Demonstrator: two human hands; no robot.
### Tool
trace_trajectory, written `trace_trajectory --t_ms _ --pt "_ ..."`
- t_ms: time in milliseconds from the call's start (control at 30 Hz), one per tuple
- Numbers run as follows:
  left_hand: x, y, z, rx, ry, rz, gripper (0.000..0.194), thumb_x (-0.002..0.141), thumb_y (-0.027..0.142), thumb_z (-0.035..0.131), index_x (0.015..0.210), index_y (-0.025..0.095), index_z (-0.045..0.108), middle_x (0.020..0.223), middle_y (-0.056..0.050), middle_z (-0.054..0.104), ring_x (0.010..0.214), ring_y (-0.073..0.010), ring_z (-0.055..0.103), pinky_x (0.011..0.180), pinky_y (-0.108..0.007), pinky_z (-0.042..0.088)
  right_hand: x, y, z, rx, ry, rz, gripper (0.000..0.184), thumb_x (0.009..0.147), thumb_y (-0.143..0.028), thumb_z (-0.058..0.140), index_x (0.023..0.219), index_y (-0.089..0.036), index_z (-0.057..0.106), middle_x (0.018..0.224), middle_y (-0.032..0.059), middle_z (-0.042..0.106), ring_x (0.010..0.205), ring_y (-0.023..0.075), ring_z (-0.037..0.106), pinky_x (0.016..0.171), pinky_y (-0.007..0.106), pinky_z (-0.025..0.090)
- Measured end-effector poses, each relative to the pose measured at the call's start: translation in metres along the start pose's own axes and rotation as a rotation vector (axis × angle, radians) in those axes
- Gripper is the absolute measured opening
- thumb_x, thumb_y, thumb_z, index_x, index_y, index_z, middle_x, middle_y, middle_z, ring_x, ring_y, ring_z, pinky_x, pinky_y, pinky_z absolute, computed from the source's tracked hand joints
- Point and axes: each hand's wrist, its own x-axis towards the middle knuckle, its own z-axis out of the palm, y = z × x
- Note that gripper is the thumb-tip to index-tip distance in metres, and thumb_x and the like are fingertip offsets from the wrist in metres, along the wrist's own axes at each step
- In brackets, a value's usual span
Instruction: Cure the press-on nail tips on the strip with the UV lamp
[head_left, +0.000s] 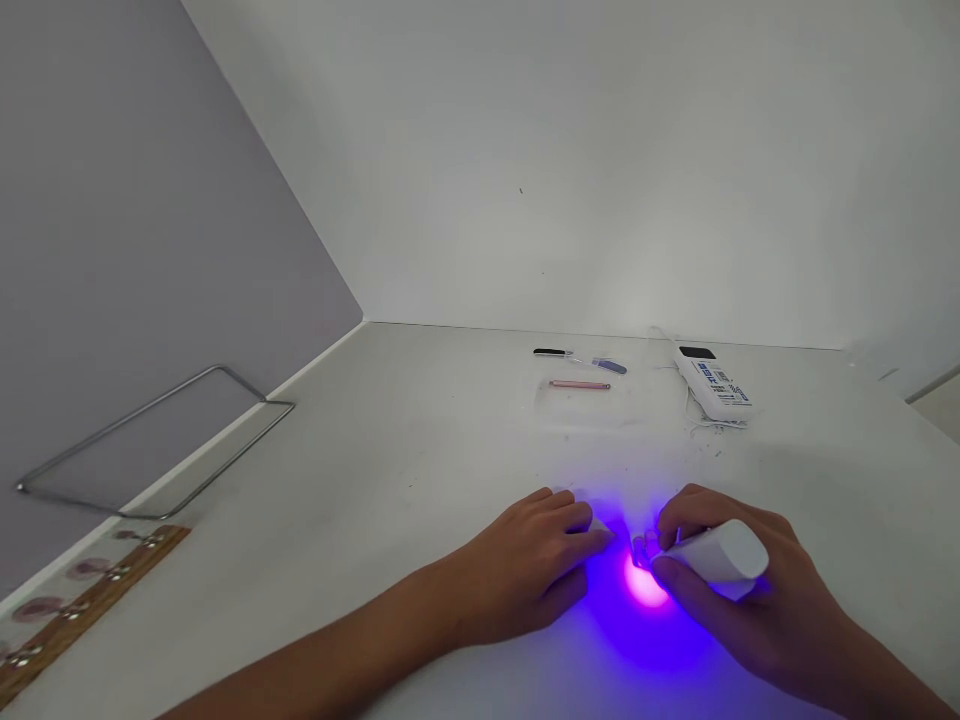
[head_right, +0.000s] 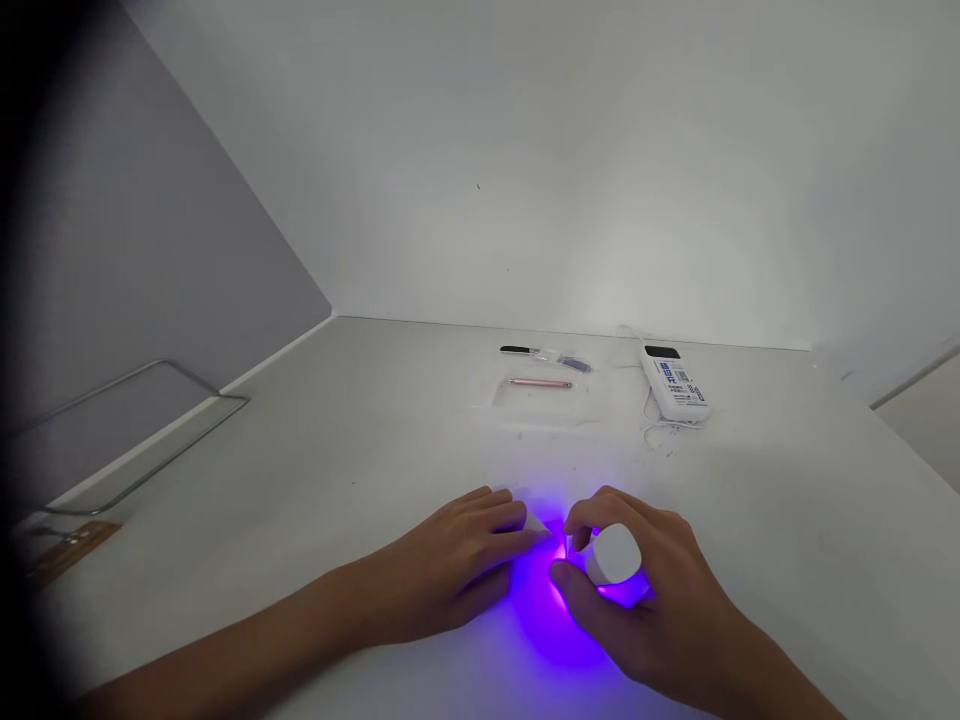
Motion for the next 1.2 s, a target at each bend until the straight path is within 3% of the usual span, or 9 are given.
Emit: trace_trajectory --t_ms 333,500,667,967,1200 --pt "0.0000 0.0012 -0.0012 0.035 -0.017 -0.018 0.034 0.089 0.008 0.052 0.118 0.021 0.064 0.088 -0.003 0.060 0.078 -0.0205 0.054 0.073 -0.033 0.042 0.0002 0.0000 -0.0004 0.003 0.072 0.028 0.009 0.092 -0.020 0.064 0.086 -0.025 0.059 0.072 -0.0032 0.066 0.058 0.0129 0.065 0.053 0.022 0.055" --pt "-0.0019 0.0000 0.0010 0.031 0.003 -0.014 0.037 0.088 0.007 0.052 0.120 0.022 0.063 0.088 -0.002 0.059 0.078 -0.0203 0.054 0.073 -0.033 0.042 0.0013 -0.0022 0.0016 -0.020 0.165 0.049 0.008 0.088 -0.021 0.066 0.083 -0.026 0.063 0.067 -0.0050 0.066 0.049 0.0116 0.062 0.041 0.020 0.048" --pt "-0.0033 -0.0008 0.0012 0.021 -0.005 -0.019 0.036 0.086 0.008 0.054 0.118 0.023 0.064 0.090 -0.003 0.060 0.081 -0.0212 0.056 0.075 -0.034 0.043 0.0017 -0.0073 0.0052 -0.009 0.229 0.120 0.008 0.088 -0.025 0.065 0.080 -0.026 0.064 0.066 -0.0049 0.066 0.049 0.0125 0.061 0.043 0.021 0.050" --pt "-0.0014 0.0011 -0.0013 0.036 -0.010 -0.011 0.037 0.086 0.007 0.053 0.117 0.022 0.065 0.087 -0.003 0.060 0.078 -0.0207 0.054 0.073 -0.033 0.042 -0.0007 -0.0033 0.0055 -0.070 0.203 0.138 0.008 0.088 -0.025 0.064 0.080 -0.026 0.062 0.061 -0.0058 0.062 0.042 0.0112 0.054 0.037 0.021 0.043" --pt "-0.0013 -0.0002 0.0008 0.042 -0.006 -0.014 0.036 0.087 0.007 0.052 0.117 0.022 0.065 0.086 -0.002 0.058 0.076 -0.0200 0.052 0.073 -0.032 0.041 0.0024 -0.0036 0.0013 -0.073 0.151 0.016 0.010 0.092 -0.021 0.062 0.084 -0.026 0.059 0.063 -0.0060 0.060 0.045 0.0110 0.055 0.039 0.021 0.043"
